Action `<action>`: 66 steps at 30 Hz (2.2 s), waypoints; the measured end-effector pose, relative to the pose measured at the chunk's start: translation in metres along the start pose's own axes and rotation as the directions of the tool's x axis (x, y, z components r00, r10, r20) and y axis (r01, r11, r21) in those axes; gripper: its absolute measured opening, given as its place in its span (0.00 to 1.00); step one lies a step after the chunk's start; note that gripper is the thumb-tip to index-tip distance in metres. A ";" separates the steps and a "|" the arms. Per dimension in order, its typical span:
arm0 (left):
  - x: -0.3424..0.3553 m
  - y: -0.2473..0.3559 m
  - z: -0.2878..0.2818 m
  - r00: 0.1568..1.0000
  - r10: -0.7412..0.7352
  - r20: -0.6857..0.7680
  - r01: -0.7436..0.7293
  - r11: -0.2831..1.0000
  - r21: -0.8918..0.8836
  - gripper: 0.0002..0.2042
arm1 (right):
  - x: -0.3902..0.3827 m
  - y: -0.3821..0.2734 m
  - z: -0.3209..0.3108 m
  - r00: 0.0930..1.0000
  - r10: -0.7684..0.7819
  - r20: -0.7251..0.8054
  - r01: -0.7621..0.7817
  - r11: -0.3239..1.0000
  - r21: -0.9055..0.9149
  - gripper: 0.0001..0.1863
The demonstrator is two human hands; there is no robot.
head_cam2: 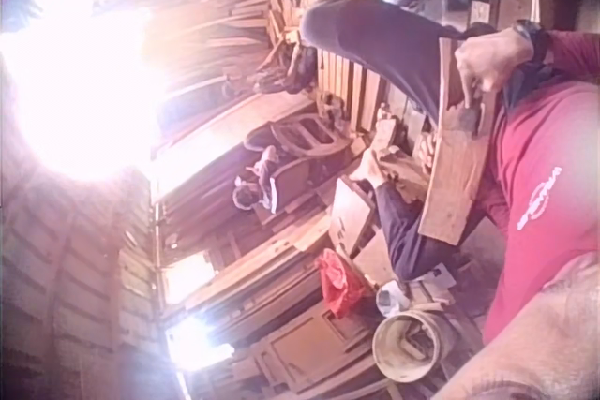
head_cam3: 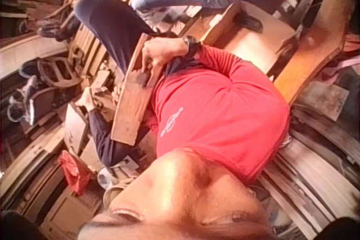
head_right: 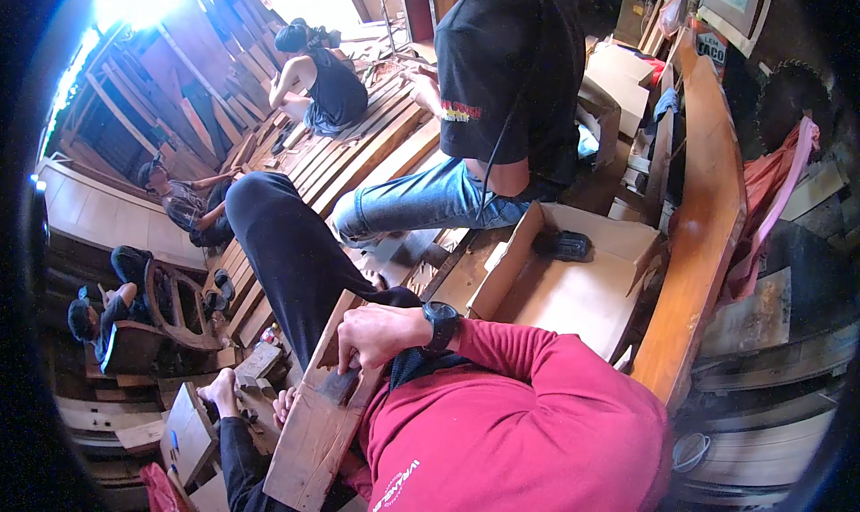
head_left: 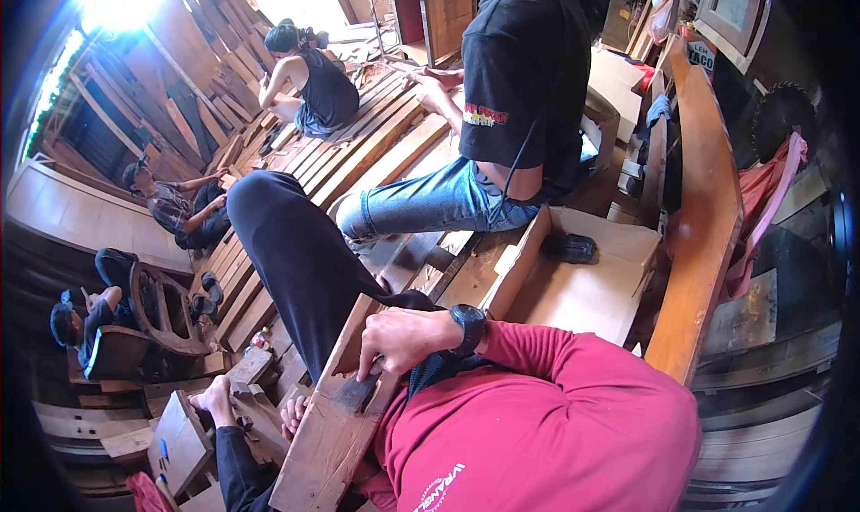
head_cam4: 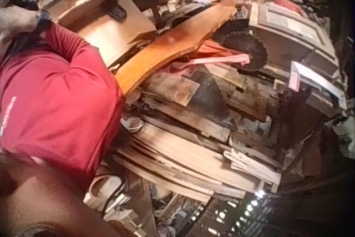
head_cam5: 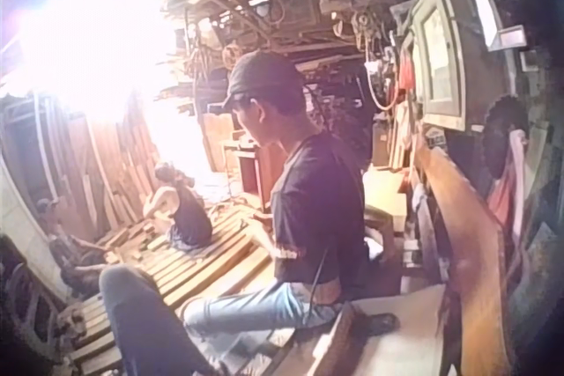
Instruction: Use a chisel to carve and shape a wooden board.
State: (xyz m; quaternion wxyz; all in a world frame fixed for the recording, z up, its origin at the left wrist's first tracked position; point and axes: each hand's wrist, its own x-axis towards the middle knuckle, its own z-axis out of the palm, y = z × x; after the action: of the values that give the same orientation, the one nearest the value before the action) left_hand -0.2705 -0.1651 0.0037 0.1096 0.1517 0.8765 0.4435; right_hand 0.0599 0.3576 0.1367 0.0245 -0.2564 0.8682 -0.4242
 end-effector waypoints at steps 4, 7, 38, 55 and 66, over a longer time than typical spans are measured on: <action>0.020 -0.092 -0.065 0.930 0.294 -0.218 -0.231 0.934 0.274 0.16 | -0.005 -0.010 -0.007 0.996 -0.089 -0.014 0.089 0.996 0.028 0.15; 0.027 -0.075 -0.013 0.921 0.386 -0.056 -0.267 0.729 0.630 0.16 | -0.004 -0.007 -0.005 1.000 -0.024 -0.003 0.024 1.000 0.009 0.15; 0.023 -0.066 -0.035 0.979 0.202 0.009 -0.101 0.453 0.886 0.10 | -0.002 -0.007 -0.003 0.998 -0.055 0.002 0.055 0.998 0.016 0.15; 0.016 -0.061 -0.024 0.962 0.273 0.022 -0.161 0.498 0.852 0.10 | -0.003 -0.008 -0.005 0.999 -0.047 -0.001 0.047 0.999 0.007 0.15; 0.026 -0.056 -0.014 0.937 0.342 0.070 -0.245 0.503 0.829 0.10 | 0.008 -0.032 -0.018 0.981 -0.190 0.031 0.191 0.932 -0.308 0.12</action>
State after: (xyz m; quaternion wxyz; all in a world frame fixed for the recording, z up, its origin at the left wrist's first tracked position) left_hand -0.3084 -0.1975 -0.0356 -0.0969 0.3084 0.9463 -0.0008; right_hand 0.0617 0.3506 0.1741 -0.0568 -0.3402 0.8949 -0.2831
